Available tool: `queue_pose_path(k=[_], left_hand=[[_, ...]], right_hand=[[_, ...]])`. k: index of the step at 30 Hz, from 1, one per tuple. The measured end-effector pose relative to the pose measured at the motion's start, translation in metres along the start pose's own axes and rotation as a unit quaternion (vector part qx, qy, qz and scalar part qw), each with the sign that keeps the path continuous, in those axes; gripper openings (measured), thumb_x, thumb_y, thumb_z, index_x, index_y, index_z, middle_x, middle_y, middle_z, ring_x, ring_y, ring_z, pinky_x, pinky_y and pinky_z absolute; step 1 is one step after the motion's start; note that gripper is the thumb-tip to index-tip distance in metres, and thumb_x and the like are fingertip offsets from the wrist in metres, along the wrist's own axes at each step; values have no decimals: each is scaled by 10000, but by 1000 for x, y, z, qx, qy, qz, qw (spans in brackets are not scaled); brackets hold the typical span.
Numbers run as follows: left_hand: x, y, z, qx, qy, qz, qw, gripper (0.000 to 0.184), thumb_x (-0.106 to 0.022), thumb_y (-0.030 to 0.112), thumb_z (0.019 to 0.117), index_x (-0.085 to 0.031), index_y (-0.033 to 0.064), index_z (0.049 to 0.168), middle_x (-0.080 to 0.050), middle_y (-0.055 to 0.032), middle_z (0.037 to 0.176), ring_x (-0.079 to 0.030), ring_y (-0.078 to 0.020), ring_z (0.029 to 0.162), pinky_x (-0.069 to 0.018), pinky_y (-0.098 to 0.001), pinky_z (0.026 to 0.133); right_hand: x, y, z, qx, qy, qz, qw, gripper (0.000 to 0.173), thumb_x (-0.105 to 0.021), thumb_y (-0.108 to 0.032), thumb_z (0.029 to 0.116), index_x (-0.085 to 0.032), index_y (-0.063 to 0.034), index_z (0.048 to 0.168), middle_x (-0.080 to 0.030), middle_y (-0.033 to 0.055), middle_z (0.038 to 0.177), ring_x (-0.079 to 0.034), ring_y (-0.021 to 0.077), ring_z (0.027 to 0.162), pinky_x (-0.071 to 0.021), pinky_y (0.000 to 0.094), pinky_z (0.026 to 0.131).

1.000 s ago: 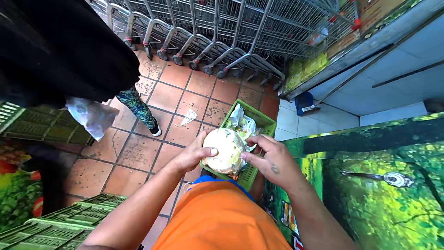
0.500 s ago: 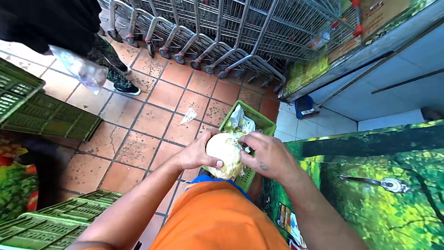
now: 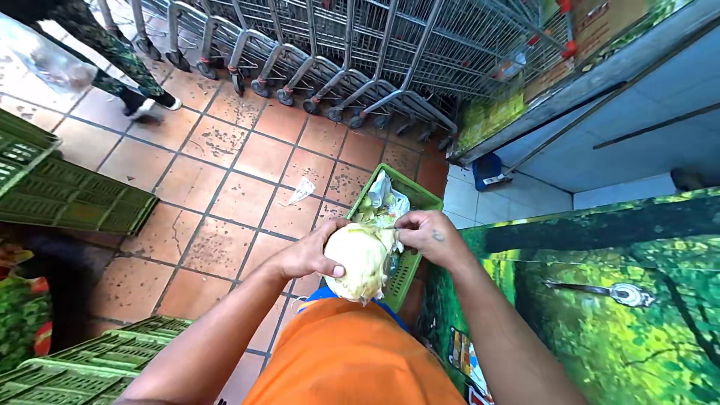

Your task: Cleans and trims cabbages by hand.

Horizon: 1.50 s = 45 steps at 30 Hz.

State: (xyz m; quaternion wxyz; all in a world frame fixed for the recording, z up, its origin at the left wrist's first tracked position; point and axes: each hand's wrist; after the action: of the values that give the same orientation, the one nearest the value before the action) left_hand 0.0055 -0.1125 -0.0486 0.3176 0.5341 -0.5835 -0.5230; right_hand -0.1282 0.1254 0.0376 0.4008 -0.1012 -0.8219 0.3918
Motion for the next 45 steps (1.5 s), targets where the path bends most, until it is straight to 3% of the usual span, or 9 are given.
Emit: queue_pose_path(k=[7,18,31,33,36,39,41,43,45], left_hand=[[12,-20,6,-73,-17,-200,977,1096,-899,619,614,-404,184,1490,-685,-114,1224,-708,-230,1022,-618,-411,846],[18,-44,7,-140,0,-350,926,673,-820,567,767,-596,308,1347,-747,-9,1128,-731,-146,991,-625,-362,837],[-13,-43,32,-33,114,-454,883,726,-874,637,619,-695,193,1164,-748,-71,1027,-736,-193,934,-625,-412,808],[-16,-46,41,-17,149,-473,868,751,-826,672,658,-662,201,1221,-725,-85,1091,-719,-223,987,-617,-448,826],[-10,-52,48,13,189,-484,854,787,-578,798,787,-581,229,1331,-678,-138,1200,-689,-329,1027,-595,-554,768],[0,-49,44,-14,164,-490,856,796,-675,791,725,-627,229,1288,-700,-110,1167,-700,-291,1031,-599,-536,808],[4,-47,41,-39,129,-484,865,788,-775,727,677,-653,211,1260,-710,-90,1150,-699,-250,1051,-595,-499,871],[4,-40,40,-55,102,-465,878,753,-803,689,677,-666,198,1233,-723,-80,1120,-710,-222,1030,-603,-459,877],[2,-33,39,-53,95,-452,886,736,-815,674,668,-678,185,1201,-732,-79,1086,-719,-211,997,-610,-441,861]], right_hand=[[-4,51,12,-105,3,204,973,69,-669,-70,927,-703,-11,935,-634,80,662,-574,145,508,-511,293,477],[-23,47,-40,-100,24,464,880,80,-609,-117,878,-660,-61,852,-617,64,648,-579,110,497,-507,260,454],[-49,40,-76,76,-4,575,814,112,-712,-132,854,-736,-75,947,-665,46,717,-600,67,550,-515,230,504],[-48,40,-81,117,-21,566,816,146,-727,-155,868,-753,-90,996,-693,38,764,-625,67,590,-537,238,534],[-45,46,-81,99,39,538,837,123,-731,-173,877,-753,-81,955,-692,53,748,-631,78,581,-548,249,525],[-39,59,-71,36,125,459,879,104,-709,-141,867,-720,-39,880,-657,81,689,-597,99,534,-520,247,490],[-37,67,-64,-16,146,346,927,115,-713,-127,879,-725,-19,916,-677,101,722,-599,140,549,-520,274,500],[-35,74,-49,-95,113,193,970,244,-758,-135,904,-718,-41,1126,-737,95,857,-672,195,655,-579,352,585],[-34,77,-32,-160,51,26,985,595,-778,-181,906,-549,-116,1451,-760,40,1094,-738,204,870,-624,433,781]])
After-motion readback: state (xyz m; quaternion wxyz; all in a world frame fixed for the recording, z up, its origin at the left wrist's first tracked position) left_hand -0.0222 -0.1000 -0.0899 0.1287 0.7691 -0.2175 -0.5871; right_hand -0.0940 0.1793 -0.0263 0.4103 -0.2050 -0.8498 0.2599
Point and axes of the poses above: each hand's wrist, its own z-axis towards the middle knuckle, its own x-axis out of the back of the hand, y = z × x
